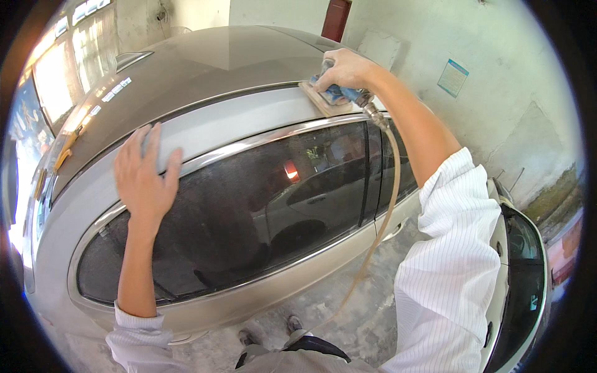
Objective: The person sands the rear quarter panel and roofline of a silver car using a handheld sanding block. They move the sander in consistent strokes along the body panel, occasionally adjusting position to reach different areas.
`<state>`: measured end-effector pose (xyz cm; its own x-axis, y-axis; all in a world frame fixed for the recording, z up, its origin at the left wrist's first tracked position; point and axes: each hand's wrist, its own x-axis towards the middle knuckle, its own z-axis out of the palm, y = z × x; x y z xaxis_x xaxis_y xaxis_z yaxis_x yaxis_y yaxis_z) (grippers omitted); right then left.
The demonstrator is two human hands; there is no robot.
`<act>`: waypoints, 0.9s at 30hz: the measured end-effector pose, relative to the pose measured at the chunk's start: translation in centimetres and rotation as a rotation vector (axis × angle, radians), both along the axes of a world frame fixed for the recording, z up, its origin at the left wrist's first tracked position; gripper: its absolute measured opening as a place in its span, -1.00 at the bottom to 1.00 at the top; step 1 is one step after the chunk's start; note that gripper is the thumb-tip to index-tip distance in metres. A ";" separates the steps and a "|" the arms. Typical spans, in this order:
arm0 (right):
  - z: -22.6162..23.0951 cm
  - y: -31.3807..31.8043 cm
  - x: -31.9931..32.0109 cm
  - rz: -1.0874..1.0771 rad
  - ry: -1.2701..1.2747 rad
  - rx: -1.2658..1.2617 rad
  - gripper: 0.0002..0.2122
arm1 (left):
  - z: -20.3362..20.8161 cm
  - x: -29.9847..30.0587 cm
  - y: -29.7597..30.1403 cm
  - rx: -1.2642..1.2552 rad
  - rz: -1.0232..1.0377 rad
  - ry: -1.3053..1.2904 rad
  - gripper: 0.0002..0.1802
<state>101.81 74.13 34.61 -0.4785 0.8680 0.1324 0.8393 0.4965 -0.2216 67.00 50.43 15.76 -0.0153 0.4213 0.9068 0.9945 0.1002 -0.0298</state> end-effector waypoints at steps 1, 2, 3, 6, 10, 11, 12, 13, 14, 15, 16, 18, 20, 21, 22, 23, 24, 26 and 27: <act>-0.2 -1.7 -1.7 0.014 0.012 0.008 -0.51 | -0.1 -0.4 -0.3 0.000 -0.040 0.007 -0.34; -0.3 -3.2 -3.1 0.027 0.024 0.016 -0.51 | -0.1 -0.6 -0.6 0.001 -0.082 0.014 -0.31; -0.4 -4.4 -4.8 0.023 -0.002 0.041 -0.50 | -0.1 -0.7 -1.0 -0.022 -0.110 0.016 -0.25; -1.3 -8.5 -10.8 0.047 -0.005 0.017 -0.51 | 0.1 -2.6 -2.8 -0.093 -0.171 -0.001 -0.23; 0.8 -11.7 -15.2 0.122 -0.051 0.075 -0.52 | 1.9 -3.8 -3.0 -0.113 -0.223 -0.040 -0.16; -0.1 -13.2 -17.5 0.171 -0.035 0.057 -0.50 | 1.4 -5.2 -4.2 -0.129 -0.188 -0.049 -0.15; -0.6 -14.2 -19.5 0.192 -0.035 0.060 -0.50 | 1.1 -6.4 -5.2 -0.134 -0.167 -0.050 -0.15; -0.7 -15.0 -21.1 0.213 -0.035 0.059 -0.50 | 0.9 -7.1 -5.8 -0.166 -0.140 -0.075 -0.15; -0.6 -15.8 -22.4 0.205 -0.046 0.047 -0.50 | 0.7 -7.7 -6.2 -0.140 -0.120 -0.043 -0.15; -0.7 -16.7 -23.8 0.249 -0.043 0.051 -0.50 | 0.3 -8.6 -6.8 -0.136 -0.095 -0.034 -0.16; -0.9 -17.5 -25.1 0.265 -0.052 0.045 -0.50 | 0.1 -9.3 -7.4 -0.132 -0.070 -0.027 -0.16; -1.4 -19.0 -26.5 0.280 -0.068 0.048 -0.52 | -0.2 -10.6 -8.4 -0.125 -0.062 -0.033 -0.20; -1.8 -19.9 -27.3 0.327 -0.064 0.066 -0.54 | -0.3 -11.4 -9.0 -0.107 -0.046 -0.036 -0.22; -1.8 -20.0 -27.2 0.295 -0.072 0.088 -0.55 | -0.3 -11.5 -9.2 -0.102 -0.037 -0.035 -0.25; -1.9 -20.0 -27.0 0.262 -0.089 0.119 -0.56 | -0.4 -11.7 -9.4 -0.113 -0.030 -0.041 -0.26; -1.8 -19.8 -26.5 0.257 -0.106 0.143 -0.56 | -0.4 -11.8 -9.5 -0.117 -0.026 -0.043 -0.26; -1.6 -19.4 -25.9 0.246 -0.128 0.175 -0.56 | -0.3 -11.8 -9.5 -0.114 -0.026 -0.042 -0.26; -1.0 -18.0 -24.2 0.193 -0.139 0.115 -0.37 | -0.3 -11.7 -9.5 -0.119 -0.010 -0.036 -0.27; -0.8 -17.4 -23.2 0.181 -0.126 0.100 -0.38 | -0.3 -11.7 -9.5 -0.119 -0.002 -0.043 -0.27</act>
<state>78.62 56.75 33.79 -0.6432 0.7522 0.1433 0.7526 0.6555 -0.0631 55.28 40.96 15.49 -0.0523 0.5263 0.8487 0.9953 0.0966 0.0014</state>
